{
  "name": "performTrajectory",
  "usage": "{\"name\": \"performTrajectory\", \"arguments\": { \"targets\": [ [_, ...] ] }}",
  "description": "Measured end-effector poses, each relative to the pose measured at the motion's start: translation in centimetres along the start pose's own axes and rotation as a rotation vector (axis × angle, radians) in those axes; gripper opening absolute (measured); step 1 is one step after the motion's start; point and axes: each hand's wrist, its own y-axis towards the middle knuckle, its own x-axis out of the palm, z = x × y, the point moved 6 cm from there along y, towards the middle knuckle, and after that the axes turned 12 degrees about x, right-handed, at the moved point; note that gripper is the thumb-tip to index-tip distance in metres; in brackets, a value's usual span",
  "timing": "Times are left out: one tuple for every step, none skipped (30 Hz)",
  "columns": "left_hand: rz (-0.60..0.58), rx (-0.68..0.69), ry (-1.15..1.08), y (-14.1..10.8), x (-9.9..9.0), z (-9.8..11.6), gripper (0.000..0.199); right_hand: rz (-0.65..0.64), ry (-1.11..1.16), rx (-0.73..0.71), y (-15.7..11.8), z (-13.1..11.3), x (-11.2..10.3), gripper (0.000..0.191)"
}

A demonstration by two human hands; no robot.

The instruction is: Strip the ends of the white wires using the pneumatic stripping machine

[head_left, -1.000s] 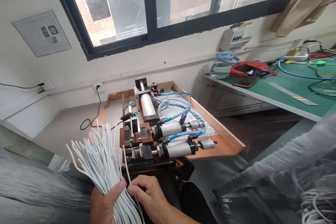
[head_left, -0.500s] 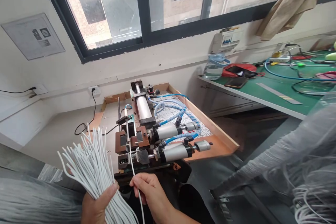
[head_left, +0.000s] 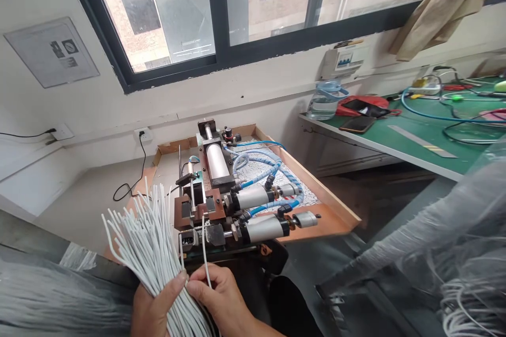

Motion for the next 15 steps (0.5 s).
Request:
{"name": "performTrajectory", "arguments": {
  "targets": [
    [-0.026,-0.013,-0.008,0.0,0.1,-0.1,0.034,0.012,-0.021,-0.02,-0.1,0.0,-0.1,0.022],
    [-0.035,-0.021,-0.004,0.1,0.0,-0.3,0.034,0.021,-0.046,-0.033,-0.2,0.0,-0.2,0.023],
    [-0.032,-0.02,0.006,0.2,-0.2,-0.5,0.034,0.03,-0.073,-0.046,-0.3,-0.1,-0.3,0.024],
    [-0.035,-0.015,0.013,0.3,-0.3,-0.7,0.034,0.039,-0.102,-0.062,-0.4,-0.1,-0.4,0.025],
    [-0.046,-0.006,0.016,0.5,-0.3,-0.9,0.033,0.047,-0.13,-0.081,-0.5,-0.2,-0.5,0.025],
    [-0.059,0.007,0.014,0.7,-0.3,-1.0,0.032,0.051,-0.155,-0.103,-0.6,-0.3,-0.5,0.026],
    [-0.069,0.018,0.008,0.8,-0.3,-1.1,0.032,0.053,-0.172,-0.126,-0.7,-0.4,-0.5,0.026],
    [-0.072,0.028,0.002,0.9,-0.2,-1.2,0.032,0.051,-0.178,-0.147,-0.7,-0.4,-0.5,0.027],
    [-0.071,0.034,-0.004,1.0,-0.2,-1.2,0.031,0.047,-0.174,-0.165,-0.8,-0.4,-0.5,0.027],
    [-0.069,0.036,-0.006,1.1,-0.3,-1.2,0.03,0.04,-0.163,-0.176,-0.8,-0.3,-0.5,0.026],
    [-0.065,0.035,-0.003,1.1,-0.4,-1.2,0.029,0.033,-0.143,-0.18,-0.8,-0.2,-0.6,0.026],
    [-0.06,0.031,0.003,1.1,-0.5,-1.2,0.027,0.029,-0.119,-0.178,-0.8,0.1,-0.7,0.026],
    [-0.057,0.024,0.009,1.1,-0.6,-1.2,0.026,0.027,-0.093,-0.17,-0.9,0.3,-0.8,0.027],
    [-0.05,0.014,0.01,1.2,-0.8,-1.3,0.025,0.022,-0.067,-0.156,-0.9,0.6,-0.9,0.027],
    [-0.044,0.0,0.004,1.2,-1.0,-1.4,0.025,0.013,-0.043,-0.137,-1.0,1.0,-1.1,0.029]
  ]
}}
